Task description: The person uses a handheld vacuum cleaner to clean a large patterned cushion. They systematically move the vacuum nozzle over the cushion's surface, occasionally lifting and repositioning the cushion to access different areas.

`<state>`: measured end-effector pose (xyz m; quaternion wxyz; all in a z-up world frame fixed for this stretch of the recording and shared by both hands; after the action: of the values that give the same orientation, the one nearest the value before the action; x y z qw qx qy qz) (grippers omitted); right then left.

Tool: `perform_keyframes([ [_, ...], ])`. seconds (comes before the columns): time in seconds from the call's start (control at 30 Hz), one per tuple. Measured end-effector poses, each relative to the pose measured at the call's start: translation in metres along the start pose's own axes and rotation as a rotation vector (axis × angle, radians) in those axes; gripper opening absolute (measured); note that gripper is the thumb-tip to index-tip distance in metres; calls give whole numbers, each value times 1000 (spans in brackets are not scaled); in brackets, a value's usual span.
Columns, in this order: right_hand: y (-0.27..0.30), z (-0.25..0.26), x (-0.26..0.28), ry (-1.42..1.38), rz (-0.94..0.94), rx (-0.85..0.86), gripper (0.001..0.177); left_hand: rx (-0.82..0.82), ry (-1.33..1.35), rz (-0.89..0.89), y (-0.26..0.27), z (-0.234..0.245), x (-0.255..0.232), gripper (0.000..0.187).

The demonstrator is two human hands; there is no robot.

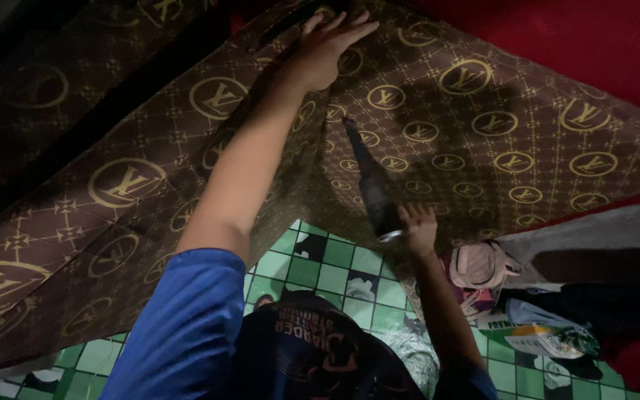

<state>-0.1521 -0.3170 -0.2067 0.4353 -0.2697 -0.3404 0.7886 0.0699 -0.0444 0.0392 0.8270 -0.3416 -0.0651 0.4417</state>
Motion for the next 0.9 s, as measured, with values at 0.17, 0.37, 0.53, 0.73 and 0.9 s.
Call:
perform_keyframes([
  [0.17, 23, -40, 4, -30, 58, 107, 46, 17, -7, 14, 0, -3, 3, 108],
  [0.37, 13, -53, -1, -82, 56, 185, 28, 24, -37, 11, -1, -5, 3, 108],
  [0.53, -65, 5, -3, -121, 90, 100, 35, 65, -140, -86, -14, 13, -2, 109],
  [0.73, -146, 106, 22, -135, 95, -271, 37, 150, -154, -124, -13, 38, -8, 115],
  [0.9, -142, 94, 23, -111, 11, -201, 40, 160, -93, -123, -15, 38, -4, 114],
])
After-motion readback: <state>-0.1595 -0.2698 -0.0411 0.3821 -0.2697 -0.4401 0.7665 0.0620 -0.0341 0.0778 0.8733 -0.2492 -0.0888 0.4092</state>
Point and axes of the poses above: each hand's wrist, its own y-axis away from the middle knuckle, its own z-axis out of the back of the hand, x = y × z, the point moved 9 cm from there along -y, towards the middle knuckle, and after that the axes turned 14 degrees about -x, right-handed, at the moved point
